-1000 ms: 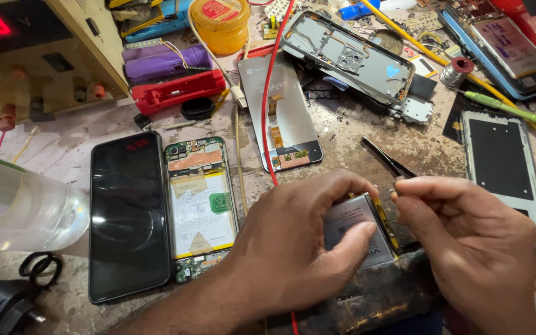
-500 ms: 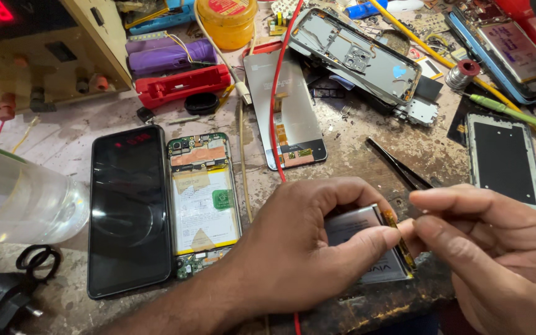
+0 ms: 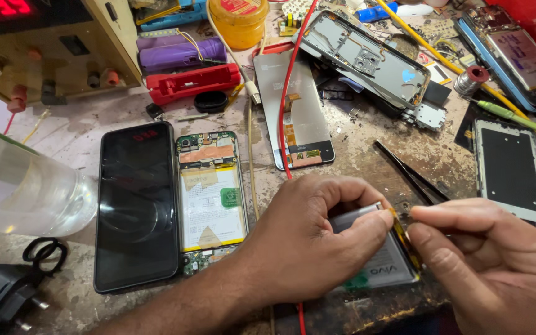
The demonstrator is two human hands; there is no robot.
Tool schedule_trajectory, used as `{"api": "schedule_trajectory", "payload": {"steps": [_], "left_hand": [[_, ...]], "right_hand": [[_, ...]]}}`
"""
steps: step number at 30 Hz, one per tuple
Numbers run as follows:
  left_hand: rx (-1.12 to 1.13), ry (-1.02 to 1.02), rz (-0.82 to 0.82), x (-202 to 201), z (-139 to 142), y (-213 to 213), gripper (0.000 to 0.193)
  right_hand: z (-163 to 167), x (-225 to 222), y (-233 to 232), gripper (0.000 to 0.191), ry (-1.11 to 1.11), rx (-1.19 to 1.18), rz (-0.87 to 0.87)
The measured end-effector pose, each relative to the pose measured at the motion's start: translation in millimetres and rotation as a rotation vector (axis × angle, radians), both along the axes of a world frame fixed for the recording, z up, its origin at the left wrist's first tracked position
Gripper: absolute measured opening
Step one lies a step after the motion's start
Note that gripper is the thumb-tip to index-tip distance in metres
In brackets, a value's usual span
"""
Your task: The person uses tweezers to peel off a protective film from a smartphone battery and then applies a new adhesive strip to the battery edge. The battery is handled and repositioned on the workbench throughout the process.
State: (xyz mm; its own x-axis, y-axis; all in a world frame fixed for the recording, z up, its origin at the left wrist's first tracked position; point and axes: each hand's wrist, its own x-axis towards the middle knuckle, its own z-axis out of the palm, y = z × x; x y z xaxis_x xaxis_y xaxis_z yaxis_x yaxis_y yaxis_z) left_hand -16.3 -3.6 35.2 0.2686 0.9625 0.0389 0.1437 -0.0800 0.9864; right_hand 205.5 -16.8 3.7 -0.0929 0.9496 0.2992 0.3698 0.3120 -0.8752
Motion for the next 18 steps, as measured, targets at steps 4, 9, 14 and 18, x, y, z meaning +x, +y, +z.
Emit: {"api": "schedule_trajectory", "payload": {"steps": [4, 9, 14, 18], "left_hand": [[0.017, 0.022, 0.027, 1, 2, -1, 0.024], [-0.013, 0.066, 0.064, 2, 2, -1, 0.024], [0.007, 0.088, 0.135, 5, 0, -3, 0.023], [0.055, 0.055, 0.145, 5, -1, -3, 0.023]], "right_hand": [[-3, -2, -4, 0.016, -0.019, -0.013, -0.066], [-5, -2, -4, 0.025, -0.019, 0.032, -0.079], [-7, -8, -9, 0.014, -0.004, 0.083, -0.045], [-9, -13, -11, 0.011, 0.002, 0.134, 0.014]]}}
